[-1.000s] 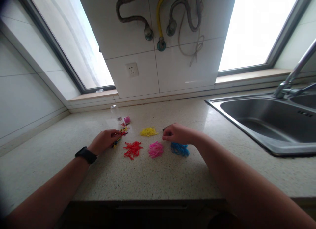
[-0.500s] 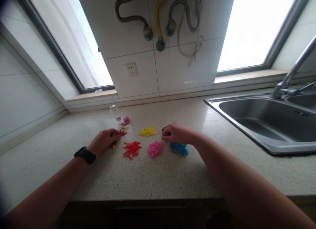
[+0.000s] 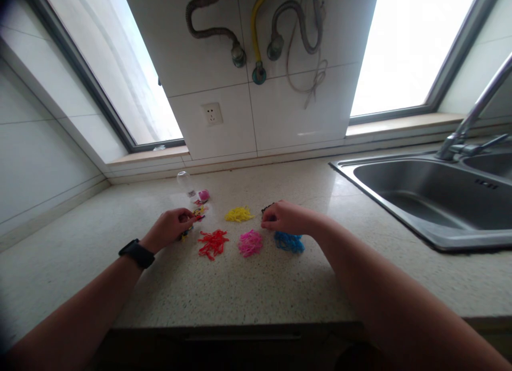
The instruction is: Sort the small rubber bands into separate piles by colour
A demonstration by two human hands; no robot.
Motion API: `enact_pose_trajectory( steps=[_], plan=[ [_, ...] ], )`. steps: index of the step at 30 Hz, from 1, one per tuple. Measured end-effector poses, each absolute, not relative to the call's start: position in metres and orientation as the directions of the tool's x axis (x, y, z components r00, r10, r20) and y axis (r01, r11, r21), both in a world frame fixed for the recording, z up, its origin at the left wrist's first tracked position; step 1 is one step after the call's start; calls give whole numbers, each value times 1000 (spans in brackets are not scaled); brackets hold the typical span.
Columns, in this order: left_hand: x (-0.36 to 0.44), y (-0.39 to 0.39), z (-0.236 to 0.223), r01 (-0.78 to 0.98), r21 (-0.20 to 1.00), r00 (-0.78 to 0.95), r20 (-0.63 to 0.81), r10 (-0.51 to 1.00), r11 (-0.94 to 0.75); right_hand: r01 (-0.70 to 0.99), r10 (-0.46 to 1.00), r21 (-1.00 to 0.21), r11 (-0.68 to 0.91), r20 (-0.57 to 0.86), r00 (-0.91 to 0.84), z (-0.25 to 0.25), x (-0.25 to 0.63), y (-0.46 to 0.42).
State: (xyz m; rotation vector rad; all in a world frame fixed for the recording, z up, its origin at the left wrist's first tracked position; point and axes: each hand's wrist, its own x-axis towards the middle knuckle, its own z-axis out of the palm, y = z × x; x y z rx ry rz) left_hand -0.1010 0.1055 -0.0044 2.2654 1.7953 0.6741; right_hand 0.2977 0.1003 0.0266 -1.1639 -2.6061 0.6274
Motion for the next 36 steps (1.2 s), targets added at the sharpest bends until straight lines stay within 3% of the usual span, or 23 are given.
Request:
enact_pose_trajectory(
  steps=[15,19,25,36],
  plan=[
    [-45,70,14,574,607,319,453,833,-550,662,751,-458,593,18,-660,29,297,98],
    [-41,65,12,495,655,372,434,821,-571,656,746,-461,598,22,-665,28,297,99],
    [-45,67,9,363,816,418,288,861,-449,660,747,-455,598,18,-664,27,297,99],
    [-48,70,2,399,814,406,256,877,-423,658,741,-445,607,18,-672,29,297,99]
  ],
)
